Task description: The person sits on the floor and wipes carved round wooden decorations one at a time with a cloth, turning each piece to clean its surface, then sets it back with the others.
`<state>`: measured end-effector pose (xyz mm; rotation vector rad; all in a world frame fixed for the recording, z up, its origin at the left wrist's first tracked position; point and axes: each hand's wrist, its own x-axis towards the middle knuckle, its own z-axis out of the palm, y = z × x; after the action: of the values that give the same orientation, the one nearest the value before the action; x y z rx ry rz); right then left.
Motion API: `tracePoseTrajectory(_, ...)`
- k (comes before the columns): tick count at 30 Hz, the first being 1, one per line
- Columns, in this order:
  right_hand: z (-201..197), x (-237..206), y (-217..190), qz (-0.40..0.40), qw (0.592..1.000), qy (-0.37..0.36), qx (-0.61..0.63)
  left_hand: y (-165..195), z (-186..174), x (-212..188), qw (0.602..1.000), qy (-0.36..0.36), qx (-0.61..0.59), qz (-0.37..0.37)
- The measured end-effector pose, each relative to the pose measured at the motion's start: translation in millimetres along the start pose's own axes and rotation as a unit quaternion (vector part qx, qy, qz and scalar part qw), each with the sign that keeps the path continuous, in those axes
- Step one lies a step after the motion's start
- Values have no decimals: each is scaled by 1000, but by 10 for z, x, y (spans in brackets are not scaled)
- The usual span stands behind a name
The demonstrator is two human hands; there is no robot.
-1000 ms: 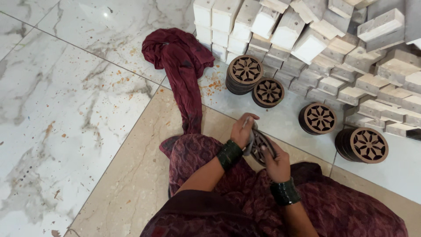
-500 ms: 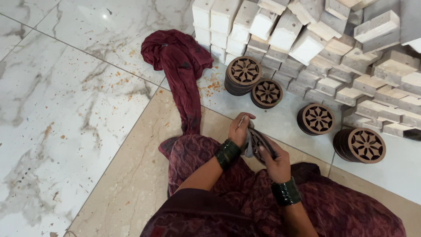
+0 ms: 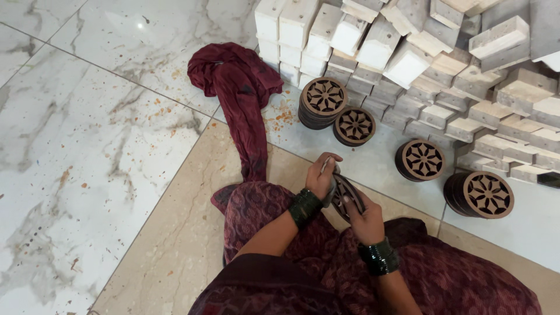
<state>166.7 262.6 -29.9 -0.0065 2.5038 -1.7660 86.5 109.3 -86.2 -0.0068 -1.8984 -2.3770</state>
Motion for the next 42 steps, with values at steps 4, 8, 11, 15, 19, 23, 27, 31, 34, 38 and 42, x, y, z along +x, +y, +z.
tracePoseTrajectory(4,8,-41,-56,-77,995,11,64,-106,-46,45,996,13,-69,-49)
tracePoseTrajectory(8,-82,3,-117,-46,998,-36,21,-117,-55,63,998,47,32,13)
tracePoseTrajectory(11,-91,-11,-137,-13,999,-36,30,-50,-22,25,999,19,21,-14)
tracePoseTrajectory(15,-10,-61,-156,-28,1000,5,10,79,-10,2,999,25,6,-23)
tracePoseTrajectory(19,45,-68,-172,-51,999,3,16,136,-11,-36,1000,4,-4,-11)
tracePoseTrajectory(23,64,-66,-158,-109,993,22,35,118,-5,-22,1000,23,7,16)
tracePoseTrajectory(27,96,-58,-139,-40,999,-3,23,97,-10,-11,1000,6,17,18)
tracePoseTrajectory(31,113,-73,-138,-60,998,4,27,85,-22,-16,999,-20,8,29)
tracePoseTrajectory(34,98,-86,-132,-74,995,-3,66,59,-21,0,999,15,-40,-20)
tracePoseTrajectory(38,115,-54,-102,22,999,-38,6,-12,-3,13,999,-11,-42,13)
tracePoseTrajectory(42,130,-58,-82,-57,997,-25,37,-71,-48,46,994,17,-102,-33)
